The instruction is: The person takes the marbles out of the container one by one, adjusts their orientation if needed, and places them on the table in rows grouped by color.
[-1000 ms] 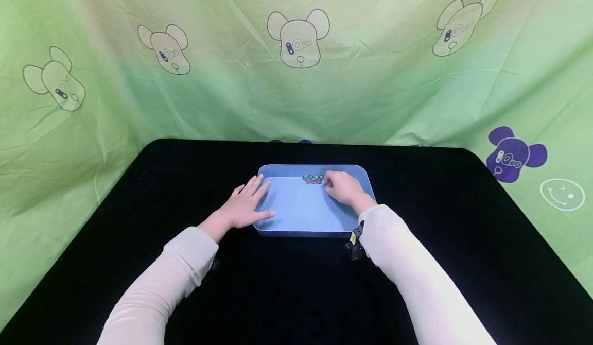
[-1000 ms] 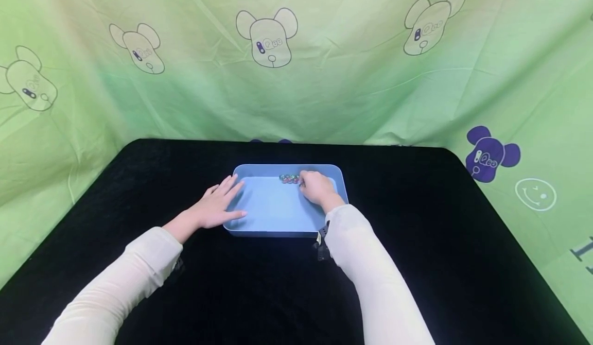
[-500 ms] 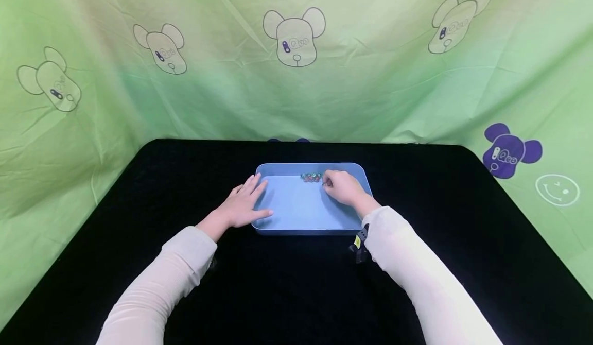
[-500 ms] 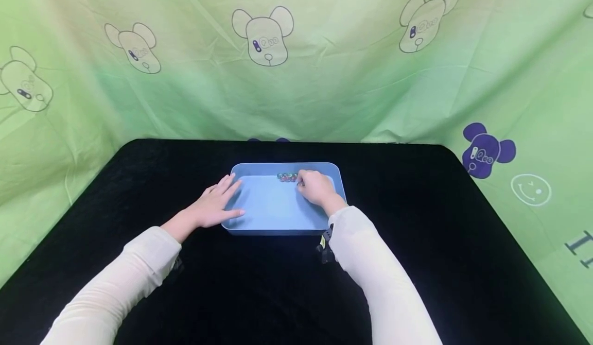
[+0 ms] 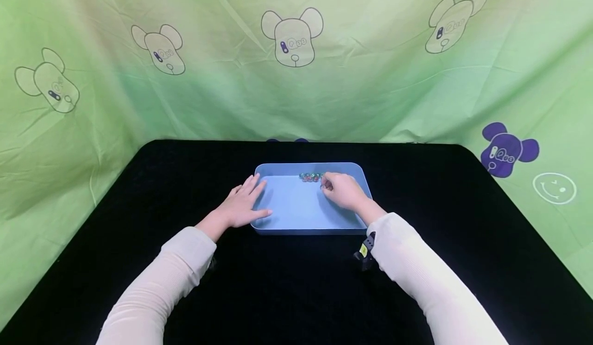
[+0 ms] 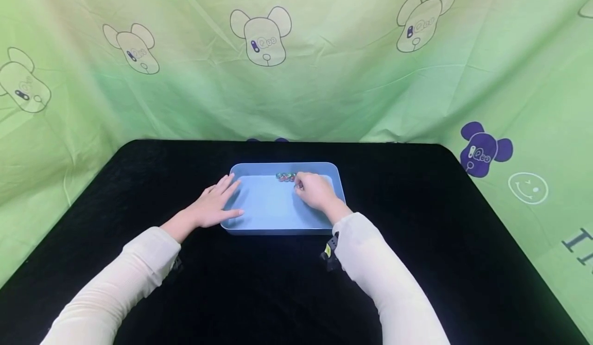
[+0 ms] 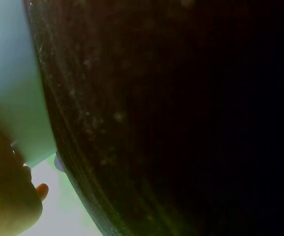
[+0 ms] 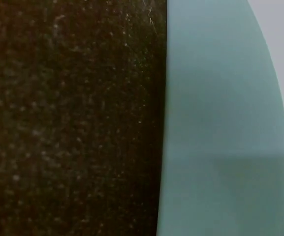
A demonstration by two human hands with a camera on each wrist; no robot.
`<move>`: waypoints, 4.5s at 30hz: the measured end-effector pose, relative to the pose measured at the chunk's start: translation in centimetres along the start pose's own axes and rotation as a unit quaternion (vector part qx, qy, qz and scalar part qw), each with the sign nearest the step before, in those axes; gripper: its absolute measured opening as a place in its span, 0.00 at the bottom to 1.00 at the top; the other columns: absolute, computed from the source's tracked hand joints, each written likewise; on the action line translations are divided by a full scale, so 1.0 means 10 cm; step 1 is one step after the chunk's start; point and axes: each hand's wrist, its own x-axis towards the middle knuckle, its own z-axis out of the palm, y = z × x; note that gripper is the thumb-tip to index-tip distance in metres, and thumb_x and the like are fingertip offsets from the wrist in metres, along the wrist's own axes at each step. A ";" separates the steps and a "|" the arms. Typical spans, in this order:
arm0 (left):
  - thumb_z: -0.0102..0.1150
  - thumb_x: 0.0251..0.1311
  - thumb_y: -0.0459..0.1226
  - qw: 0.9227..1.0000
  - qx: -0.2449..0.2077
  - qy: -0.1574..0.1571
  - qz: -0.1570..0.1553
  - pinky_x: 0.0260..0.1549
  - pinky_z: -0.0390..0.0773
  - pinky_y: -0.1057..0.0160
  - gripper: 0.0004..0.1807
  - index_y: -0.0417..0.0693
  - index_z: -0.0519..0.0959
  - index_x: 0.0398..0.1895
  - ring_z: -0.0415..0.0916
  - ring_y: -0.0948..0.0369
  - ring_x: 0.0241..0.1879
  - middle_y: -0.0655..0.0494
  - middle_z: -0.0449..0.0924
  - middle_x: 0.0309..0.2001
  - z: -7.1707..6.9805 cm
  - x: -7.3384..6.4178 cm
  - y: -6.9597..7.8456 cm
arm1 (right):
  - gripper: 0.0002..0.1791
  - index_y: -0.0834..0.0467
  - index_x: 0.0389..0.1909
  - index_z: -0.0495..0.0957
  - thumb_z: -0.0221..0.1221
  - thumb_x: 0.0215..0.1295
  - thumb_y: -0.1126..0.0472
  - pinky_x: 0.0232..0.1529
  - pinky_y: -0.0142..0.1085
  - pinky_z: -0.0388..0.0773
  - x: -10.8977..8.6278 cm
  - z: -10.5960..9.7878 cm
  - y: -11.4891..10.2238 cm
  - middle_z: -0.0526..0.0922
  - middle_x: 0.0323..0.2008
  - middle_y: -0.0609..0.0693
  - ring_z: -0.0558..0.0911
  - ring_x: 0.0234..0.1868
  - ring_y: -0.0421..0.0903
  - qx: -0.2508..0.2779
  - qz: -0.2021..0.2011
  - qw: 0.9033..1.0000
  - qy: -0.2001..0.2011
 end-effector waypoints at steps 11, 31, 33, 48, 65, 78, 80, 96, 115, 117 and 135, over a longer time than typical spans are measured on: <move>0.37 0.52 0.64 1.000 0.000 -0.001 -0.002 0.56 0.42 0.48 0.45 0.49 0.40 0.67 0.27 0.56 0.64 0.50 0.30 0.67 0.02 0.01 -0.01 | 0.03 0.61 0.29 0.74 0.55 0.53 0.66 0.35 0.39 0.71 -0.14 -0.06 -0.01 0.77 0.27 0.51 0.76 0.32 0.46 0.034 -0.017 0.999 0.011; 0.39 0.52 0.63 1.000 -0.011 0.005 0.002 0.56 0.42 0.47 0.45 0.48 0.42 0.67 0.27 0.56 0.64 0.50 0.31 0.67 0.02 0.01 -0.01 | 0.02 0.60 0.29 0.74 0.56 0.54 0.66 0.38 0.41 0.71 -0.31 -0.10 -0.14 0.78 0.28 0.49 0.77 0.32 0.44 0.094 -0.048 0.993 0.046; 0.39 0.52 0.63 1.000 -0.012 0.006 0.002 0.56 0.42 0.47 0.45 0.48 0.42 0.67 0.27 0.56 0.64 0.50 0.31 0.67 0.02 0.01 -0.02 | 0.02 0.60 0.29 0.74 0.56 0.53 0.66 0.38 0.41 0.71 -0.33 -0.10 -0.16 0.78 0.29 0.49 0.77 0.32 0.44 0.097 -0.054 0.993 0.049; 0.39 0.52 0.63 1.000 -0.005 0.019 0.010 0.55 0.44 0.47 0.45 0.46 0.43 0.66 0.30 0.54 0.64 0.48 0.33 0.67 0.03 0.00 -0.01 | 0.03 0.59 0.30 0.75 0.56 0.54 0.65 0.38 0.39 0.72 -0.43 -0.09 -0.32 0.78 0.29 0.48 0.77 0.32 0.43 0.098 -0.079 0.990 0.066; 0.40 0.53 0.62 1.000 0.000 0.018 0.012 0.55 0.44 0.47 0.45 0.44 0.43 0.66 0.30 0.53 0.64 0.47 0.33 0.67 0.02 0.00 -0.01 | 0.03 0.57 0.29 0.75 0.58 0.52 0.65 0.33 0.34 0.71 -0.57 0.02 -0.53 0.77 0.28 0.46 0.75 0.31 0.40 0.081 -0.166 0.977 0.104; 0.39 0.53 0.62 1.000 0.001 0.019 0.009 0.55 0.45 0.47 0.45 0.44 0.44 0.66 0.30 0.53 0.64 0.47 0.33 0.67 0.02 0.00 -0.01 | 0.04 0.58 0.29 0.75 0.58 0.51 0.66 0.33 0.32 0.71 -0.66 0.11 -0.73 0.77 0.28 0.46 0.75 0.31 0.39 0.095 -0.229 0.962 0.115; 0.39 0.53 0.62 1.000 0.002 0.020 0.008 0.55 0.45 0.47 0.45 0.44 0.44 0.66 0.30 0.53 0.64 0.47 0.33 0.67 0.02 0.00 -0.01 | 0.04 0.57 0.30 0.75 0.58 0.52 0.65 0.34 0.31 0.71 -0.68 0.13 -0.76 0.77 0.28 0.45 0.74 0.31 0.39 0.098 -0.228 0.963 0.104; 0.40 0.53 0.62 1.000 0.007 0.019 0.011 0.55 0.46 0.46 0.45 0.43 0.45 0.66 0.32 0.52 0.64 0.46 0.34 0.66 0.00 -0.01 -0.01 | 0.06 0.58 0.31 0.74 0.59 0.50 0.66 0.35 0.30 0.70 -0.77 0.23 -0.94 0.77 0.29 0.45 0.75 0.32 0.38 0.131 -0.278 0.948 0.083; 0.40 0.53 0.62 1.000 0.006 0.016 0.012 0.55 0.45 0.47 0.45 0.44 0.44 0.66 0.31 0.52 0.64 0.47 0.33 0.67 0.00 0.00 0.00 | 0.07 0.56 0.30 0.74 0.60 0.49 0.65 0.34 0.24 0.68 -0.84 0.41 -1.12 0.75 0.28 0.43 0.74 0.31 0.35 0.104 -0.306 0.945 0.060; 0.40 0.53 0.62 1.000 0.005 0.015 0.011 0.55 0.45 0.47 0.45 0.44 0.44 0.66 0.31 0.52 0.64 0.47 0.33 0.67 -0.01 0.00 0.00 | 0.07 0.56 0.30 0.74 0.60 0.49 0.65 0.34 0.23 0.68 -0.84 0.43 -1.13 0.76 0.28 0.44 0.74 0.31 0.35 0.103 -0.311 0.943 0.056; 0.40 0.53 0.61 1.000 -0.005 0.009 0.007 0.56 0.43 0.47 0.44 0.44 0.43 0.66 0.29 0.54 0.64 0.48 0.31 0.67 -0.03 -0.02 -0.01 | 0.05 0.56 0.30 0.75 0.59 0.50 0.63 0.36 0.22 0.67 -0.85 0.50 -1.28 0.75 0.28 0.42 0.73 0.32 0.33 0.099 -0.321 0.942 0.009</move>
